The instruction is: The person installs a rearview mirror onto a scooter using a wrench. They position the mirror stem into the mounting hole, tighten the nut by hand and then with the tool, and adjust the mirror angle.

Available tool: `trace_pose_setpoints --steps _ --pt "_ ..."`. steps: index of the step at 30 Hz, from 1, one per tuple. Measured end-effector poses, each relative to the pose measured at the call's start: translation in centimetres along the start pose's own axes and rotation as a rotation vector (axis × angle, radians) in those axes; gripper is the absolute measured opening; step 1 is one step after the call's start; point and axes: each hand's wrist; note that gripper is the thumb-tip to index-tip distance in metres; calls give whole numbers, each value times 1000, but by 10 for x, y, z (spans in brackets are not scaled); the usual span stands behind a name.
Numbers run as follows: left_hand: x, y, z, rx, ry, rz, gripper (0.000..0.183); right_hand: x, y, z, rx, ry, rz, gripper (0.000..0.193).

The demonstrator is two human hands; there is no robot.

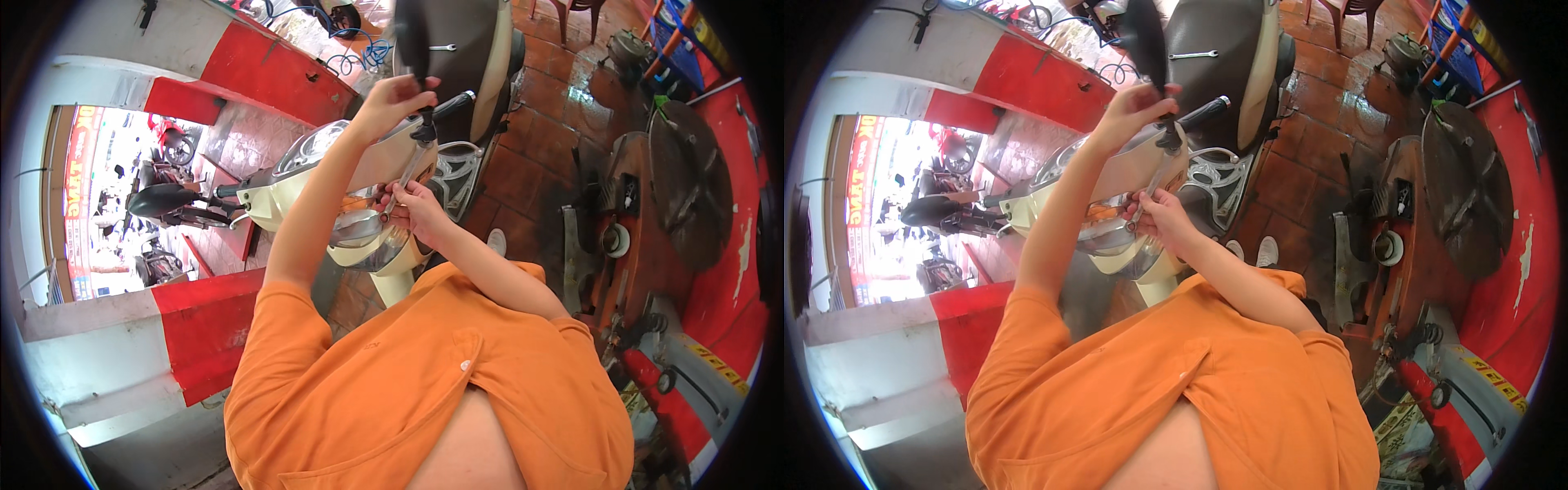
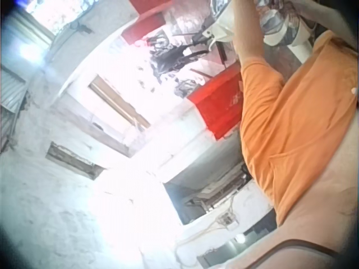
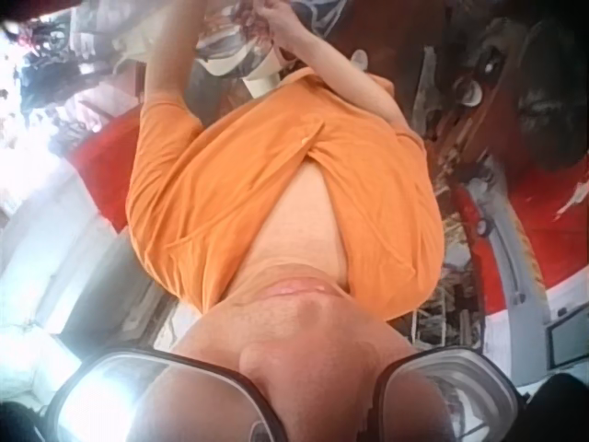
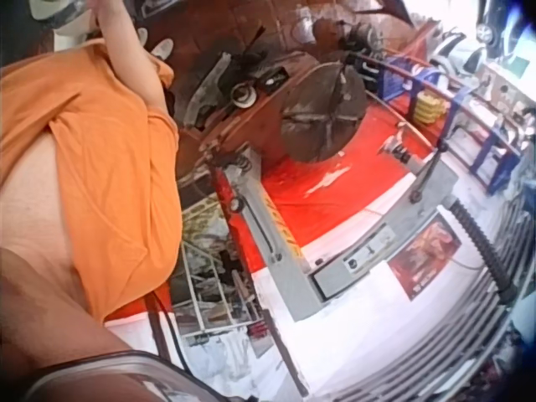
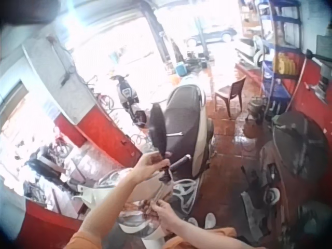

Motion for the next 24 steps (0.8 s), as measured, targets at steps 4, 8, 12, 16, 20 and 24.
trace_pose_setpoints --steps 4,8,12,16,20,24 --pt "16 -11 52 47 304 30 26 -5 0 -2 14 -5 9 20" --pt "66 -15 78 438 499 -463 16 -7 -3 0 15 -27 26 21" --pt "73 5 58 836 204 -1012 15 -6 -9 6 2 -37 116 19" --pt "59 20 4 682 -129 -1007 13 -15 0 -3 14 -69 65 15" --pt "25 18 -34 107 -224 -590 22 -17 1 -6 23 -35 67 16" --pt "-10 -9 -10 39 -22 -271 25 -22 1 -7 10 -75 68 16"
Point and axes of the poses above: each hand's wrist, its own z-axis away from the middle knuckle, its own x-axis out of the palm, y = z × x, and after that the axes turned 2 degrees about y, right-handed
